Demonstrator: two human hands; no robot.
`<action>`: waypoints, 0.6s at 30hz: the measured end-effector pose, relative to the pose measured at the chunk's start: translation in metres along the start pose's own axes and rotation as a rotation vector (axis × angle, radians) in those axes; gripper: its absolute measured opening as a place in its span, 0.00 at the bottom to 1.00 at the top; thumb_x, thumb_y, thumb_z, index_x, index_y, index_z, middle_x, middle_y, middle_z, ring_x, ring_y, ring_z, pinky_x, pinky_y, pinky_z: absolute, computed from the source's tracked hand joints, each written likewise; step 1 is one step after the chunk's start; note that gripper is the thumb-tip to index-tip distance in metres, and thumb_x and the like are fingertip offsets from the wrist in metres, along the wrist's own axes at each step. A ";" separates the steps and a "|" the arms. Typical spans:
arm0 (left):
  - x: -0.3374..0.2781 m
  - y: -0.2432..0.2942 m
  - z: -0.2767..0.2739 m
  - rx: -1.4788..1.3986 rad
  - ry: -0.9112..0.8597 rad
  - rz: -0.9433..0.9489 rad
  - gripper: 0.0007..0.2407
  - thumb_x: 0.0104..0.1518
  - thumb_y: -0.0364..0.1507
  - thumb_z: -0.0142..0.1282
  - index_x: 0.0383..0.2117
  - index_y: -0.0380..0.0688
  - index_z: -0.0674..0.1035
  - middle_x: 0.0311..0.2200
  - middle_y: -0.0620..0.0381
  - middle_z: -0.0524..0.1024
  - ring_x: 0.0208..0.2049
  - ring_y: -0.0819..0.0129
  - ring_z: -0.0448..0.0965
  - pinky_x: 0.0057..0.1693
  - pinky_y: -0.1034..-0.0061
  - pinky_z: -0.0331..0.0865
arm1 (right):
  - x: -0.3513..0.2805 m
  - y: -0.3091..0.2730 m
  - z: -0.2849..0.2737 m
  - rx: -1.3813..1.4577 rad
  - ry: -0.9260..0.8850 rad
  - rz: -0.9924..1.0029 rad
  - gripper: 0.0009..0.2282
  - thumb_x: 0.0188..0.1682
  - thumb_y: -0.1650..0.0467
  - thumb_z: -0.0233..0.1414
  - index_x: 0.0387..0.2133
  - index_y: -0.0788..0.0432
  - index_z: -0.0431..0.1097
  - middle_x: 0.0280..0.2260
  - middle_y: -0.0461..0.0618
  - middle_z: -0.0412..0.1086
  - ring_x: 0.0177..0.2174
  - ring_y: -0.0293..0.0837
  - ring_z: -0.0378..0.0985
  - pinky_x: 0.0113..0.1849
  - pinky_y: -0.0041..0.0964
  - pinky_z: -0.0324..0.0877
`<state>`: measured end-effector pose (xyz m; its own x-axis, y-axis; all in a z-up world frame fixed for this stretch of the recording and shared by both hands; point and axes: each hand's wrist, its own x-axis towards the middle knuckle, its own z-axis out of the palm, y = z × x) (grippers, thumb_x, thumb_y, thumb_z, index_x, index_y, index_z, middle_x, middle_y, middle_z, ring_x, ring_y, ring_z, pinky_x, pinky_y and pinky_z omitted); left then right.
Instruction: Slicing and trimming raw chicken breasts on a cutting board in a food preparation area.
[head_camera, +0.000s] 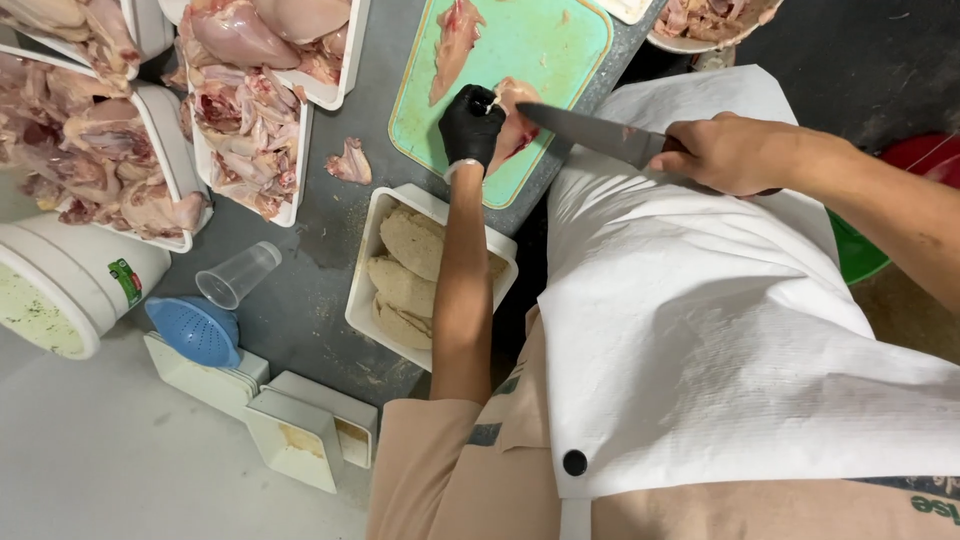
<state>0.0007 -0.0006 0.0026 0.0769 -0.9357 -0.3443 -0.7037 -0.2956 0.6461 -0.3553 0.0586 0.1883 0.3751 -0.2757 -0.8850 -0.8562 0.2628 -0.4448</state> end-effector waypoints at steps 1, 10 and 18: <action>0.001 0.001 0.002 0.072 0.033 0.022 0.04 0.46 0.31 0.60 0.19 0.55 0.75 0.19 0.68 0.76 0.25 0.73 0.73 0.36 0.75 0.67 | 0.003 -0.002 0.001 0.063 0.040 -0.010 0.22 0.61 0.53 0.42 0.41 0.60 0.69 0.30 0.63 0.75 0.31 0.59 0.76 0.36 0.51 0.67; -0.005 0.015 -0.001 0.038 0.074 0.150 0.06 0.41 0.26 0.62 0.16 0.54 0.75 0.16 0.69 0.75 0.24 0.77 0.72 0.34 0.78 0.66 | 0.021 -0.028 -0.008 0.200 -0.032 -0.034 0.21 0.64 0.54 0.39 0.39 0.60 0.66 0.16 0.61 0.70 0.15 0.53 0.72 0.28 0.48 0.69; -0.011 0.025 0.001 0.119 0.029 0.096 0.10 0.37 0.30 0.66 0.14 0.53 0.72 0.14 0.66 0.73 0.22 0.76 0.69 0.33 0.75 0.67 | 0.060 -0.071 -0.009 0.233 0.001 -0.061 0.18 0.66 0.57 0.40 0.47 0.61 0.65 0.21 0.60 0.71 0.14 0.53 0.71 0.22 0.49 0.68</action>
<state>-0.0187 0.0026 0.0219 0.0246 -0.9643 -0.2636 -0.7875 -0.1811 0.5891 -0.2758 0.0149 0.1681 0.4226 -0.2988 -0.8557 -0.7272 0.4517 -0.5168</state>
